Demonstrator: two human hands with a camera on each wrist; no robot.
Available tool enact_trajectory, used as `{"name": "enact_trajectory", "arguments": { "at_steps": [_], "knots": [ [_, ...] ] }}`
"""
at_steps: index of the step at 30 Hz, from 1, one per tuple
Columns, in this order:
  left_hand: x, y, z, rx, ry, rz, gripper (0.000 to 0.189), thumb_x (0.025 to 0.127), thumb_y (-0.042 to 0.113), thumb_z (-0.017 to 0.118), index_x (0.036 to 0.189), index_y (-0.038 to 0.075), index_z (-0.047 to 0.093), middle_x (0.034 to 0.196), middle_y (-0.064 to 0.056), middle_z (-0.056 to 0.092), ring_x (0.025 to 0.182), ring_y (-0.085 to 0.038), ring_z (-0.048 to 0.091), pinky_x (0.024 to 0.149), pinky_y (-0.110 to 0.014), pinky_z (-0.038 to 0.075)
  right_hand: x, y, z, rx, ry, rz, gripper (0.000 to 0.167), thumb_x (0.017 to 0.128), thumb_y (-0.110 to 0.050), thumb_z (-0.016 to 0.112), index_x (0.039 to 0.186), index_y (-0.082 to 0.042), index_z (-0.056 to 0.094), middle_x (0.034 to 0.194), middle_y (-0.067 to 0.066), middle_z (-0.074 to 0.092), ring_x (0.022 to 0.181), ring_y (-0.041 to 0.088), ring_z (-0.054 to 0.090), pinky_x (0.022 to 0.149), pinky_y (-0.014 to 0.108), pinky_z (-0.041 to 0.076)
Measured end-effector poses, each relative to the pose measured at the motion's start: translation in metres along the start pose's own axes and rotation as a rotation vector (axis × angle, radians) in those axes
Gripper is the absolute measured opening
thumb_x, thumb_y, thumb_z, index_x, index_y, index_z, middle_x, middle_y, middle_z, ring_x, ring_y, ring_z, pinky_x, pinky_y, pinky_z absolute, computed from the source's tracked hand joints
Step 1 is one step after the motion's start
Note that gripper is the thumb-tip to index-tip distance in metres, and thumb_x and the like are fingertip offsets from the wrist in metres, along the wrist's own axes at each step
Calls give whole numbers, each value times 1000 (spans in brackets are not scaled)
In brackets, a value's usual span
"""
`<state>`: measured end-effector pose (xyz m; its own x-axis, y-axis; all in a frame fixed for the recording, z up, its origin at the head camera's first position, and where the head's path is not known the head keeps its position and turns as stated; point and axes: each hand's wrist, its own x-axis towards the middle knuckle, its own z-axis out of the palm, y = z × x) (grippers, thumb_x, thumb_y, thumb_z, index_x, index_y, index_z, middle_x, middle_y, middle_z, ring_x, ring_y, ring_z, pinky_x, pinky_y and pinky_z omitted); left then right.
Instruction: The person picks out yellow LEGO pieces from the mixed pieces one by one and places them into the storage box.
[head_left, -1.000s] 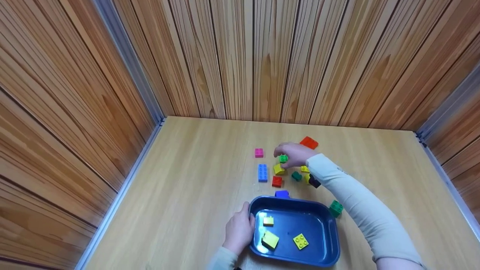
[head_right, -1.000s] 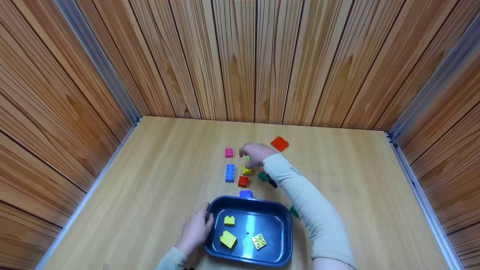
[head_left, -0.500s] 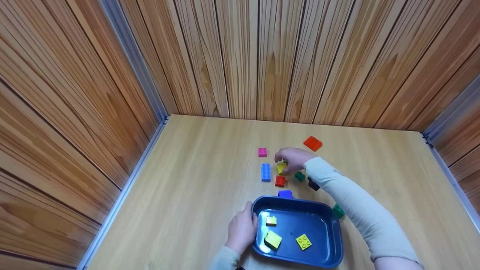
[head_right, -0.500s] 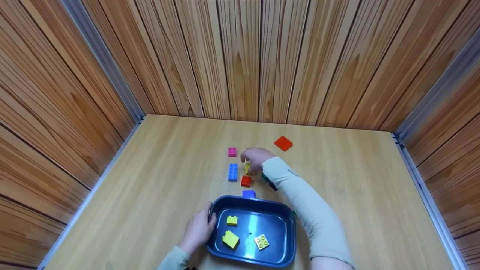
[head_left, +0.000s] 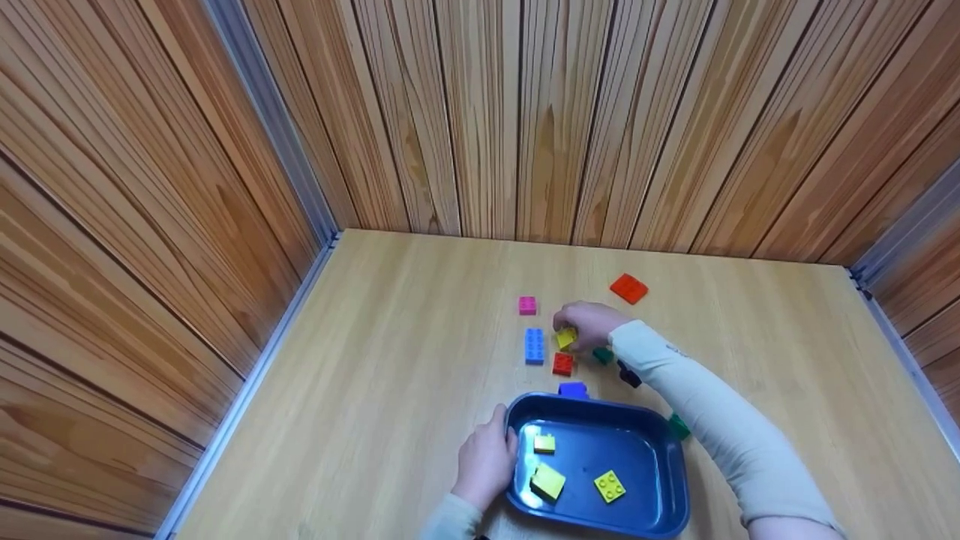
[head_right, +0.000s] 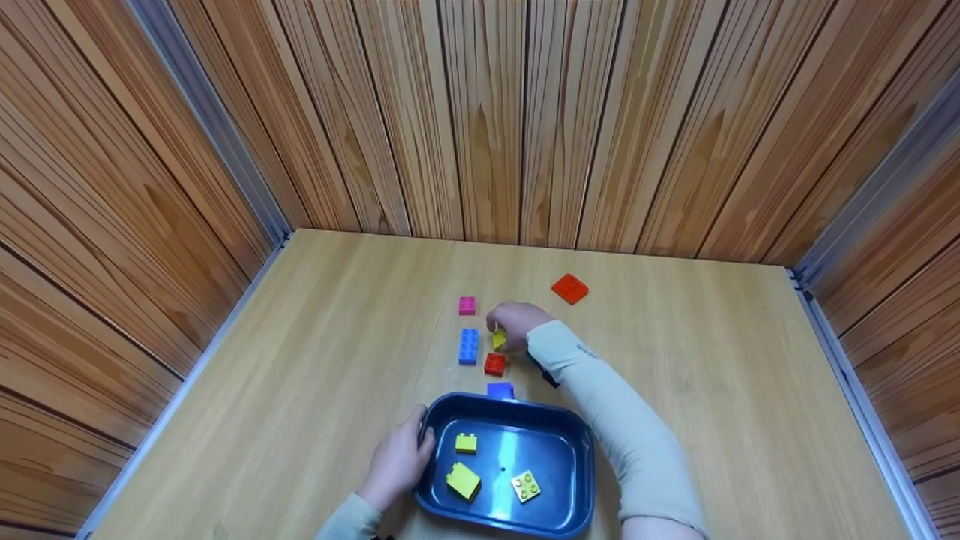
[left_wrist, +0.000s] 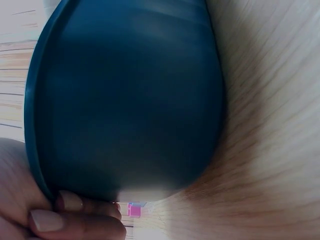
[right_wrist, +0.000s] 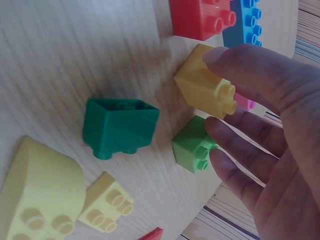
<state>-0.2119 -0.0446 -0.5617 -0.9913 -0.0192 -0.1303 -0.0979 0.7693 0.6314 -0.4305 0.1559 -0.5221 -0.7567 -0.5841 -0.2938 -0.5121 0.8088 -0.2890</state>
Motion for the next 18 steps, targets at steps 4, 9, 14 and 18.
{"name": "enact_trajectory", "arguments": {
  "at_steps": [4,9,14,18],
  "knots": [
    [0,-1,0,-7,-2,4,44,96,21,55,136,2,48,113,-17,66,97,-28,66,83,-45,53,1,1,4,3,13,11,42,77,-15,80,117,-16,67,108,1,65,91,21,56,91,44,49],
    [-1,0,1,-1,17,11,45,96,21,56,136,1,49,111,-18,66,95,-29,66,81,-46,54,3,2,7,-10,26,6,39,78,-18,80,114,-14,68,105,2,64,88,21,55,88,42,50],
    [0,0,1,-11,5,-9,46,96,21,55,138,2,48,114,-18,65,98,-30,65,83,-46,53,3,1,7,3,36,4,38,78,-19,80,114,-13,68,105,3,64,88,22,55,88,42,50],
    [1,0,2,-19,-6,-12,46,96,21,55,138,2,47,113,-18,65,98,-29,65,84,-46,53,3,2,9,18,38,7,39,79,-19,79,115,-13,67,105,2,64,89,21,55,89,42,49]
  ]
}}
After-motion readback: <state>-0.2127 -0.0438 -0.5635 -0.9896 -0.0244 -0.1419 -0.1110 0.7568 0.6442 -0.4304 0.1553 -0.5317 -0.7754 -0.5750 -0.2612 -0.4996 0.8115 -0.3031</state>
